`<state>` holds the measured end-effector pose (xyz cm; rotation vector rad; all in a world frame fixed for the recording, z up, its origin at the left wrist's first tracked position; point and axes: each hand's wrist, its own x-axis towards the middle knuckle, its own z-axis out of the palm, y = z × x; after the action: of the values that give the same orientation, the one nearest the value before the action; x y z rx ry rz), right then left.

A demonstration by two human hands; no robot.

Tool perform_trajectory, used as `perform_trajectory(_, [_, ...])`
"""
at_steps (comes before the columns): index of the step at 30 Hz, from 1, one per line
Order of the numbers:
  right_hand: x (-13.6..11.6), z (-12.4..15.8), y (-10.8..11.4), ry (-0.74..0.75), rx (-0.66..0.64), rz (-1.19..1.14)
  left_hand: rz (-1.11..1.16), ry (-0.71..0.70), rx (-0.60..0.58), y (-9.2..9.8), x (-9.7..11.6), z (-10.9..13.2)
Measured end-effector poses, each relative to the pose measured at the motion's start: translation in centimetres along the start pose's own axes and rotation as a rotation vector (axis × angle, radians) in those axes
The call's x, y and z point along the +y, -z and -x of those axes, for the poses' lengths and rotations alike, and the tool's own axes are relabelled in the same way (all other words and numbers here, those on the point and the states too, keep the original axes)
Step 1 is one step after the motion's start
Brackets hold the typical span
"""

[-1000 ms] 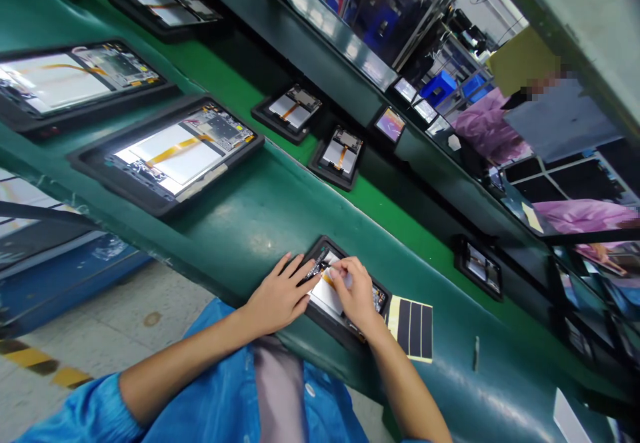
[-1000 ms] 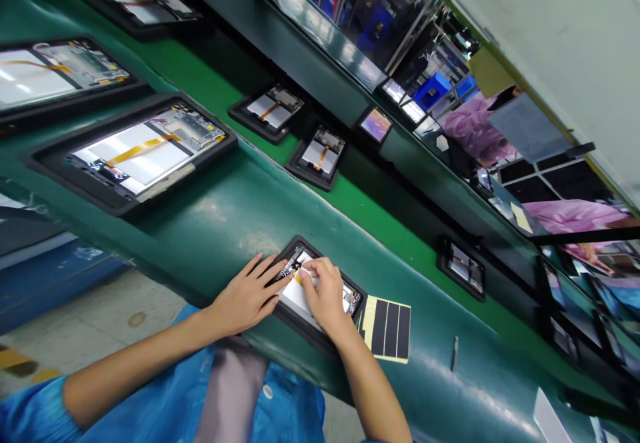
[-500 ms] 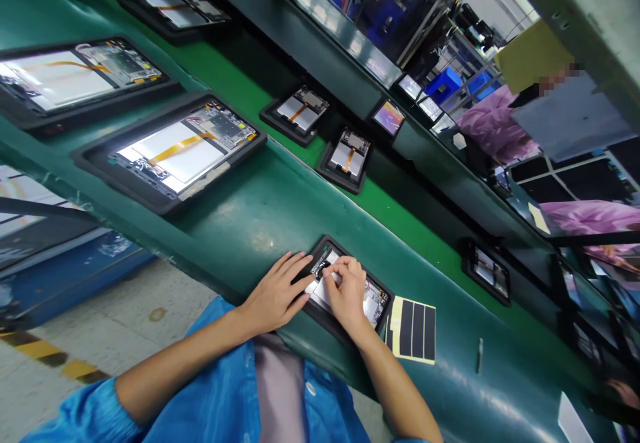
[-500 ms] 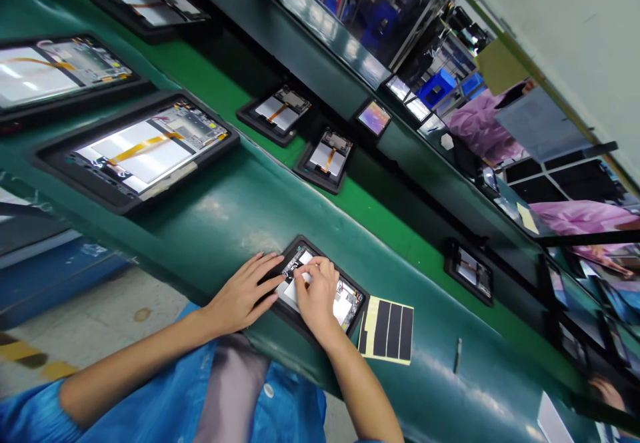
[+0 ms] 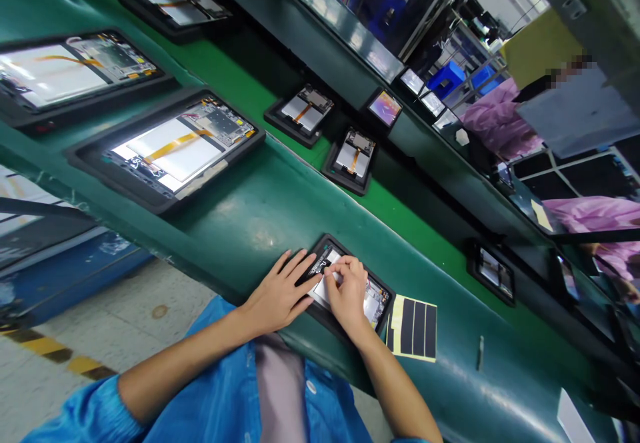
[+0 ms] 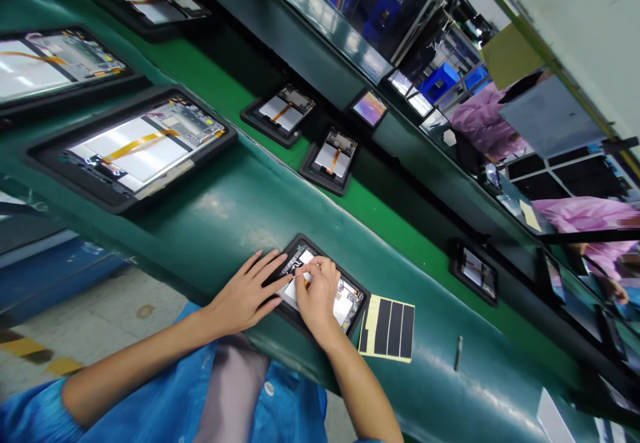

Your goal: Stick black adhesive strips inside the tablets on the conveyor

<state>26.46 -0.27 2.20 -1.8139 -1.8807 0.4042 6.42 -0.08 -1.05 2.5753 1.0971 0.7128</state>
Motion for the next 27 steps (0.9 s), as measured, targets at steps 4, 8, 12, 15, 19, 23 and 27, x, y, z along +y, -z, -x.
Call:
perform_trajectory(4, [0.1,0.1,-0.2,0.031,0.003,0.035,-0.023,0.034,-0.047,-0.1,0.2,-0.2])
perform_trajectory(8, [0.5,0.2,0.8,0.076,0.086,0.042,-0.035,0.046,-0.046,-0.2,0.3,-0.4])
perform_trajectory(12, [1.2,1.5,2.9,0.160,0.139,0.040,-0.054,0.047,-0.058,0.0,0.5,-0.6])
perform_trajectory(15, [1.6,3.6,4.2,0.224,0.105,0.050,-0.076,0.071,-0.073,0.2,0.9,-0.8])
perform_trajectory(19, [1.9,6.7,4.9,0.277,0.076,0.057,-0.103,0.072,-0.047,0.8,1.3,-1.6])
perform_trajectory(23, [2.1,9.0,4.7,0.316,-0.001,0.071,-0.086,0.021,-0.020,1.9,0.9,-4.6])
perform_trajectory(27, [2.5,10.0,4.0,0.344,-0.011,0.162,-0.096,-0.005,-0.081,2.0,-0.9,-11.3])
